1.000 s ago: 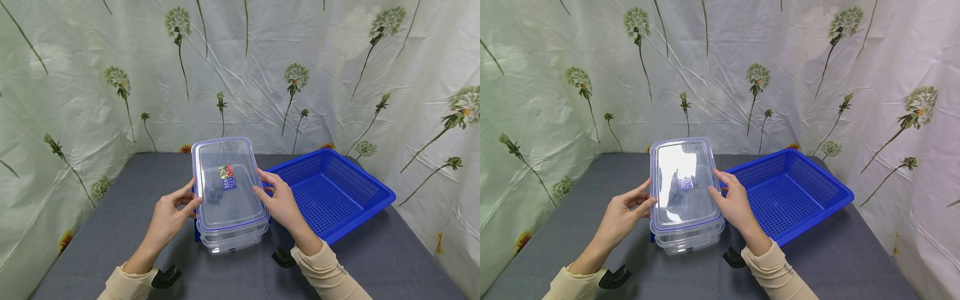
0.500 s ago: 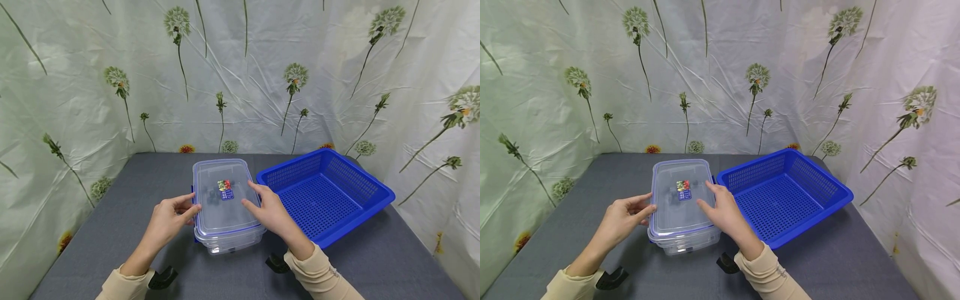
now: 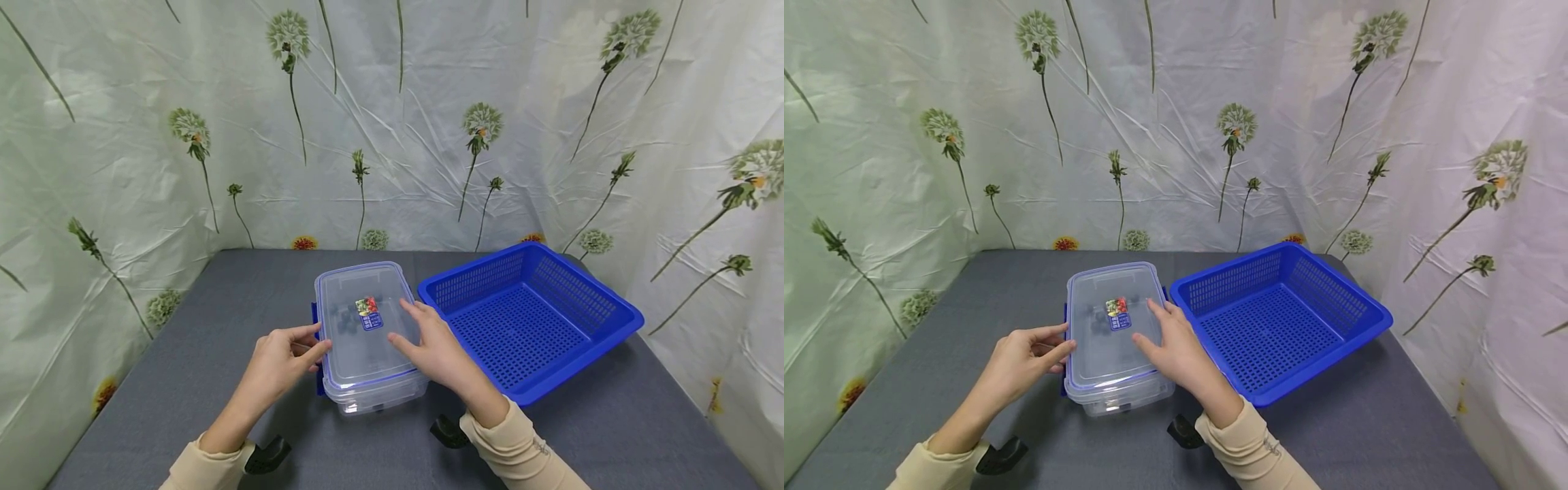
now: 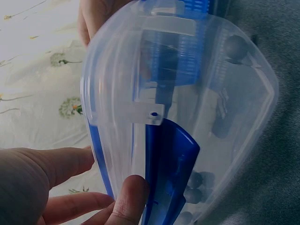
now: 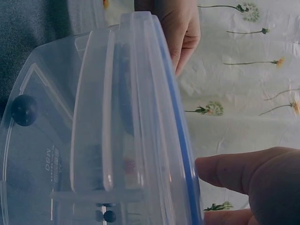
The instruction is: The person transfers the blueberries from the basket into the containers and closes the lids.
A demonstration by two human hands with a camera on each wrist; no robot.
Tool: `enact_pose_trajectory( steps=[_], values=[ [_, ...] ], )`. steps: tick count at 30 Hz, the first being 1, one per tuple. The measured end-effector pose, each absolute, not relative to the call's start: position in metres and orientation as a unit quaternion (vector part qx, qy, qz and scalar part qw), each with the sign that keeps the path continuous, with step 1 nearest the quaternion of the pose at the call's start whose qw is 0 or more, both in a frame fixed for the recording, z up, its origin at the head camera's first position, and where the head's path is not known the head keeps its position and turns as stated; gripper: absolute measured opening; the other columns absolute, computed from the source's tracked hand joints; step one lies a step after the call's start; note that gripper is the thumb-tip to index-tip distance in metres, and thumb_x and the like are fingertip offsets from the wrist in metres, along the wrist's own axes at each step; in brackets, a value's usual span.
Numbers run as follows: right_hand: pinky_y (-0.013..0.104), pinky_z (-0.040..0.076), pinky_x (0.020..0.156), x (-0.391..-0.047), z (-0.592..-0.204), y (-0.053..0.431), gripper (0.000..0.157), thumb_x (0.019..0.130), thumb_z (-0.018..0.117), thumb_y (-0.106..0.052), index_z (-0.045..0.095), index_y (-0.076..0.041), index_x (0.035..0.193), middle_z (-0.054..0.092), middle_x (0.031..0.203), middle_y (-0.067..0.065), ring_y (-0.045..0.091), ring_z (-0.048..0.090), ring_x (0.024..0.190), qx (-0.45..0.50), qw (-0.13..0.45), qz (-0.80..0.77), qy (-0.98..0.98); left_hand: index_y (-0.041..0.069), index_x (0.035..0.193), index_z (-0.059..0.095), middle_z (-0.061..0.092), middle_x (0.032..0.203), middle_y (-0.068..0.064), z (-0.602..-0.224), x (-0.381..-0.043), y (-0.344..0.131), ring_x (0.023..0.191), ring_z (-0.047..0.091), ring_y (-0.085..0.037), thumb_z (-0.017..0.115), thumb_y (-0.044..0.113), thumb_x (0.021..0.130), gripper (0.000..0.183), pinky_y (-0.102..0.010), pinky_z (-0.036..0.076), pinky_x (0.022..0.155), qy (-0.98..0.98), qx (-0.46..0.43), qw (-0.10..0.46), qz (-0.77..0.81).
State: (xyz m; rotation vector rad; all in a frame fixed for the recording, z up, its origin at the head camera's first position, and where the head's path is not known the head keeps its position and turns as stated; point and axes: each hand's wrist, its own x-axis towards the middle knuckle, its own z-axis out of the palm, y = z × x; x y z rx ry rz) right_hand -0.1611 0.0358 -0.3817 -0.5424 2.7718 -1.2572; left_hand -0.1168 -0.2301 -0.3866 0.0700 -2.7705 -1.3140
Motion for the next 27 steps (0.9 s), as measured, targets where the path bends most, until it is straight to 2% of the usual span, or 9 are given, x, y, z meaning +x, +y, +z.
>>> enact_pose_trajectory(
  steps=[5, 13, 21, 27],
  values=[
    [0.071, 0.041, 0.118, -0.16, -0.383, 0.037, 0.069, 0.102, 0.073, -0.03, 0.047, -0.005, 0.161, 0.035, 0.168, 0.031, 0.054, 0.044, 0.149, -0.173, 0.029, -0.404, 0.898, 0.0, 0.141, 0.068, 0.081, 0.109, -0.015, -0.389, -0.117, -0.23, 0.078, 0.08, -0.016, 0.079, 0.024, 0.1, 0.049, -0.03, 0.067, 0.068, -0.902, 0.02, 0.039, -0.43],
    [0.073, 0.041, 0.118, -0.153, -0.383, 0.033, 0.066, 0.101, 0.075, -0.028, 0.051, -0.005, 0.158, 0.037, 0.166, 0.031, 0.055, 0.041, 0.151, -0.181, 0.033, -0.421, 0.888, 0.003, 0.14, 0.071, 0.082, 0.107, -0.011, -0.389, -0.119, -0.244, 0.079, 0.079, -0.013, 0.08, 0.026, 0.099, 0.048, -0.024, 0.058, 0.066, -0.91, 0.011, 0.05, -0.411],
    [0.063, 0.058, 0.104, -0.143, -0.385, 0.031, 0.066, 0.103, 0.074, -0.03, 0.05, -0.006, 0.159, 0.039, 0.165, 0.029, 0.055, 0.062, 0.131, -0.197, 0.044, -0.44, 0.875, 0.003, 0.141, 0.069, 0.08, 0.116, -0.016, -0.391, -0.127, -0.263, 0.085, 0.078, -0.015, 0.075, 0.025, 0.102, 0.045, -0.025, 0.057, 0.069, -0.912, 0.012, 0.048, -0.406],
    [0.063, 0.056, 0.107, -0.143, -0.387, 0.035, 0.065, 0.103, 0.074, -0.027, 0.051, -0.005, 0.159, 0.046, 0.161, 0.026, 0.052, 0.062, 0.133, -0.196, 0.029, -0.438, 0.877, 0.004, 0.139, 0.071, 0.08, 0.116, -0.015, -0.391, -0.127, -0.263, 0.091, 0.079, -0.018, 0.075, 0.024, 0.102, 0.043, -0.026, 0.058, 0.072, -0.915, 0.002, 0.052, -0.4]
  ],
)
